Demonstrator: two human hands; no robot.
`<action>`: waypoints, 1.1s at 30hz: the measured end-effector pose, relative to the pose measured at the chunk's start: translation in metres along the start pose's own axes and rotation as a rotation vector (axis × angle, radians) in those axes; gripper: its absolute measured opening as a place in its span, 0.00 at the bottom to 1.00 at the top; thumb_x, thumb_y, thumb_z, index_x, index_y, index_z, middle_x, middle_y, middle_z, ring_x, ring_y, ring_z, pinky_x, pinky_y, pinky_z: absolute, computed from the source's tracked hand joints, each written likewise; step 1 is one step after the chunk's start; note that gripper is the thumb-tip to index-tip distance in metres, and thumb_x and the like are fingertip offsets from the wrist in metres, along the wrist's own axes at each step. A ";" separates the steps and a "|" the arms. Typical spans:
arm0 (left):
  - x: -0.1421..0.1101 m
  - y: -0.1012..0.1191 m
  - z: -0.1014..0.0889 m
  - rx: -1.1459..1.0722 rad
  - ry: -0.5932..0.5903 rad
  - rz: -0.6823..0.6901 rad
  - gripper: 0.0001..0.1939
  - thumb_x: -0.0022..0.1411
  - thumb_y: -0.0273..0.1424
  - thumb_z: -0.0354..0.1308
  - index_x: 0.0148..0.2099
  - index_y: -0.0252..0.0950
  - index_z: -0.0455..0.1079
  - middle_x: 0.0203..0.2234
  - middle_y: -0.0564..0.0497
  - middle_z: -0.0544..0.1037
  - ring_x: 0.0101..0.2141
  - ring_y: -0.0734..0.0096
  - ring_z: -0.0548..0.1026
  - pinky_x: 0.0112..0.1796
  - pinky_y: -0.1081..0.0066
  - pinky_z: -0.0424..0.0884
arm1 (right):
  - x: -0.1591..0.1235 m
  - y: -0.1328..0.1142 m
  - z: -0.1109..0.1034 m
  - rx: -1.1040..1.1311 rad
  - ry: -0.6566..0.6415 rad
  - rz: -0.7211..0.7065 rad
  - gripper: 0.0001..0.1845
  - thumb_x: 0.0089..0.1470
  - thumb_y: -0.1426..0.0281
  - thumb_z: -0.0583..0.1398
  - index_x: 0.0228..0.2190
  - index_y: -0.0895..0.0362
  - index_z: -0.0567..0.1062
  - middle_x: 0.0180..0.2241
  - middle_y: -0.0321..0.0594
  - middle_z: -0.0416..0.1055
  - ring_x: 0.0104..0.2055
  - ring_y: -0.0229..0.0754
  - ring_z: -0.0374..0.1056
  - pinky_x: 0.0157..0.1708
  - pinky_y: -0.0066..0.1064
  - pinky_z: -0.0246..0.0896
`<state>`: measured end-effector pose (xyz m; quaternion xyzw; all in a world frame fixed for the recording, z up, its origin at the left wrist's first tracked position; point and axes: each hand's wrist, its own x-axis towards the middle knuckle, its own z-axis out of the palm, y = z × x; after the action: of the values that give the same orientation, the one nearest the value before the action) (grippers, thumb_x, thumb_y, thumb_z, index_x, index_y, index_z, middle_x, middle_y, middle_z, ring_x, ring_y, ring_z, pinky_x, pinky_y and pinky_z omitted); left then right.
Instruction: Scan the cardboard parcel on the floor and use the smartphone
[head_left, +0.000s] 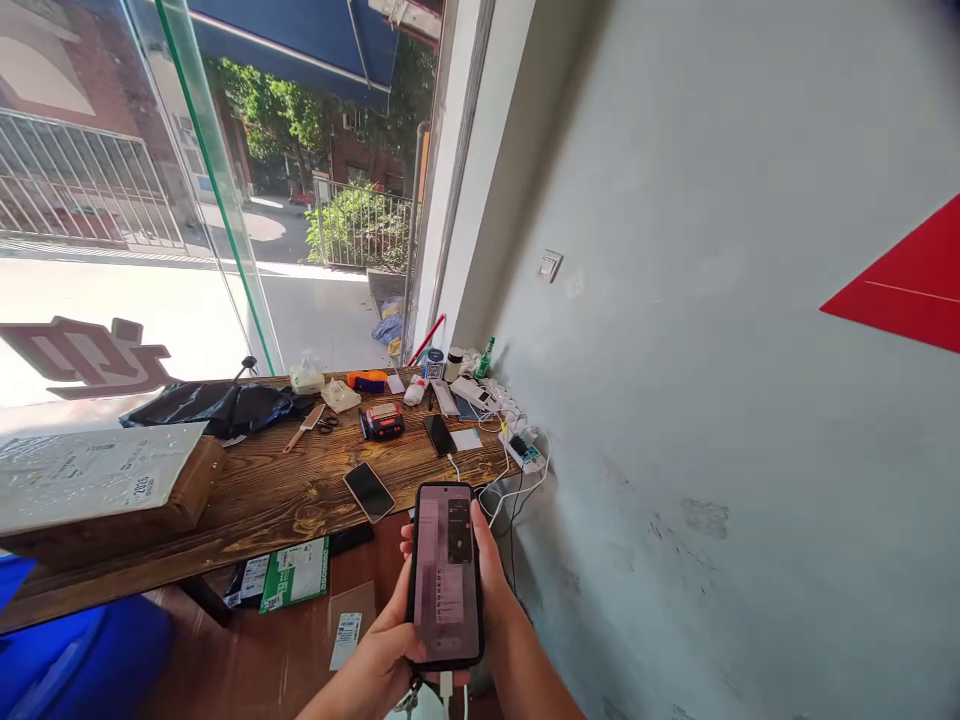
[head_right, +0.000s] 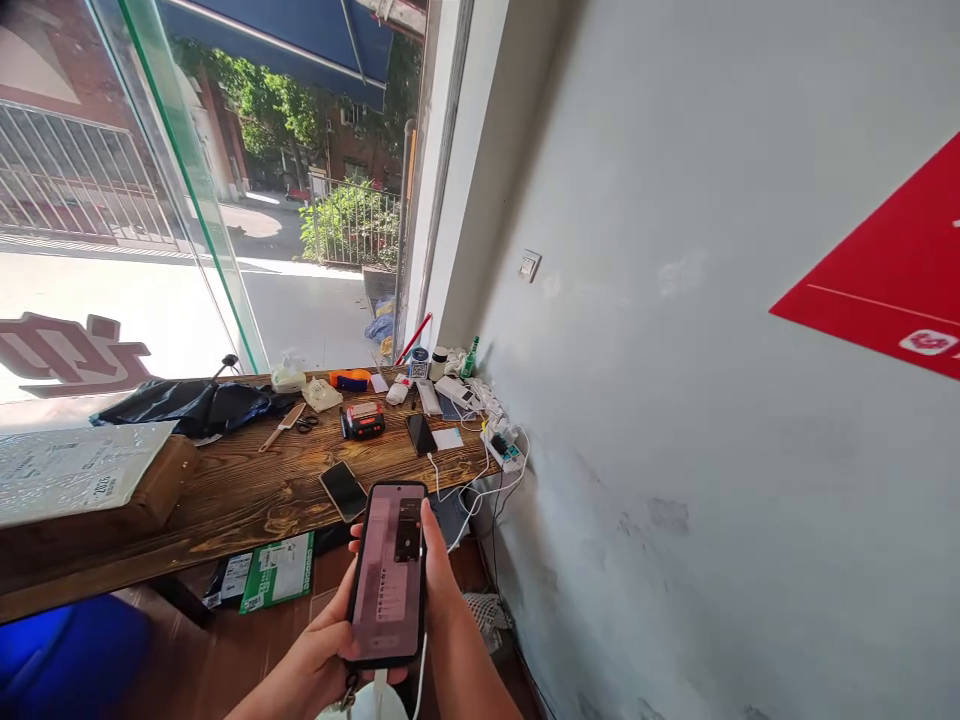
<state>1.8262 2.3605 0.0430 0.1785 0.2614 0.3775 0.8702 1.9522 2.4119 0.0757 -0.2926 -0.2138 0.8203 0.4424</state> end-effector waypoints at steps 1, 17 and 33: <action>0.004 -0.002 0.003 0.001 0.007 0.003 0.60 0.39 0.21 0.51 0.66 0.49 0.18 0.38 0.51 0.77 0.31 0.66 0.75 0.32 0.67 0.71 | 0.000 -0.004 -0.005 0.008 -0.005 0.007 0.39 0.53 0.43 0.45 0.38 0.63 0.77 0.32 0.50 0.78 0.36 0.48 0.74 0.36 0.39 0.69; 0.032 -0.012 0.022 0.021 0.283 0.108 0.58 0.38 0.22 0.52 0.67 0.46 0.24 0.46 0.46 0.75 0.37 0.55 0.75 0.34 0.54 0.75 | -0.022 -0.012 -0.076 -0.470 0.156 -0.238 0.28 0.44 0.56 0.66 0.48 0.50 0.72 0.53 0.43 0.70 0.56 0.51 0.63 0.57 0.44 0.54; 0.024 -0.018 0.018 0.005 0.330 0.188 0.54 0.42 0.24 0.50 0.68 0.46 0.25 0.45 0.48 0.75 0.27 0.67 0.73 0.29 0.66 0.69 | -0.020 0.003 -0.046 -0.745 0.204 -0.294 0.22 0.49 0.58 0.62 0.45 0.55 0.68 0.40 0.48 0.74 0.40 0.51 0.70 0.41 0.42 0.66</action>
<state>1.8611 2.3650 0.0400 0.1400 0.3837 0.4808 0.7759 1.9903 2.3976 0.0457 -0.4791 -0.4906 0.5816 0.4377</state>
